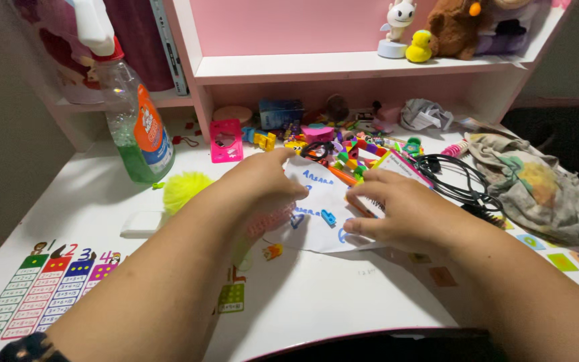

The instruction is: The person cleans a pink shelf with a spray bottle and cloth, then organizes various toys and small items on the shelf and desk. They place stuffed animals, plastic figures, and other objects onto the shelf while wiping the surfaces.

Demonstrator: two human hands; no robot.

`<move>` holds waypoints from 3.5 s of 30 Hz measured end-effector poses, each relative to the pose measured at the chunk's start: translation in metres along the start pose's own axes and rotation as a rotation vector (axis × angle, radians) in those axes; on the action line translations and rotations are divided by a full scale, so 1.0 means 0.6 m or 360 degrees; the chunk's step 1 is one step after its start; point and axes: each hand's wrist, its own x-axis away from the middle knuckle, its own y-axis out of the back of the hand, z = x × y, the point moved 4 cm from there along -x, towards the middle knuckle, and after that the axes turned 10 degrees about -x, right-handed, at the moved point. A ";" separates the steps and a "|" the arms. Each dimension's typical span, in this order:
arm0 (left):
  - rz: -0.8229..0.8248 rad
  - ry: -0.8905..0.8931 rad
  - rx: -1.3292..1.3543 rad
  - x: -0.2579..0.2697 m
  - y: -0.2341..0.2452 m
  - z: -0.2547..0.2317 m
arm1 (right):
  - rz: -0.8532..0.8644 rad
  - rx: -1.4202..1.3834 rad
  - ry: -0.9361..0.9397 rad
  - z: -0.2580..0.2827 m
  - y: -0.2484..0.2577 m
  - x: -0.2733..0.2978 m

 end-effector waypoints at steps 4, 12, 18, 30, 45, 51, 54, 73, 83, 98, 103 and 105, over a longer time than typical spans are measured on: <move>0.0173 0.0043 -0.0071 -0.005 -0.024 -0.006 | 0.0343 0.0007 -0.0894 -0.021 0.015 0.033; 0.0118 -0.0077 -0.0118 0.016 -0.010 0.010 | 0.0306 0.0121 -0.1497 -0.055 0.052 0.040; 0.0206 -0.0079 -0.0143 0.079 0.020 -0.001 | -0.0071 0.0190 -0.0672 -0.057 0.033 -0.071; -0.0424 -0.0018 -0.0198 0.049 0.052 0.172 | 0.0023 0.0441 -0.0506 -0.081 -0.053 -0.180; -0.0053 0.0344 0.0476 -0.062 0.038 0.214 | 0.0518 -0.0186 -0.0567 0.076 -0.055 -0.225; -0.0156 -0.0010 0.0025 -0.205 -0.010 0.235 | 0.0145 0.0071 -0.0185 -0.012 -0.097 -0.299; -0.0006 0.0211 -0.0211 -0.192 -0.008 0.228 | -0.0031 0.0130 -0.0381 -0.066 -0.093 -0.338; 0.0603 0.0364 -0.0658 -0.036 0.075 0.203 | 0.0568 0.0258 -0.0775 -0.072 -0.074 -0.334; 0.0037 0.0371 0.0144 -0.049 0.070 0.172 | 0.0666 -0.0026 -0.0618 0.087 -0.071 -0.237; 0.0263 0.0207 0.0400 -0.049 0.018 0.182 | 0.0614 0.0410 -0.0557 -0.143 -0.156 -0.375; 0.0193 0.0097 0.0298 -0.046 0.018 0.185 | 0.0834 0.0499 -0.0630 -0.067 -0.159 -0.350; 0.0225 0.0075 0.0272 -0.043 0.022 0.182 | 0.0926 0.0565 -0.0526 -0.019 -0.153 -0.330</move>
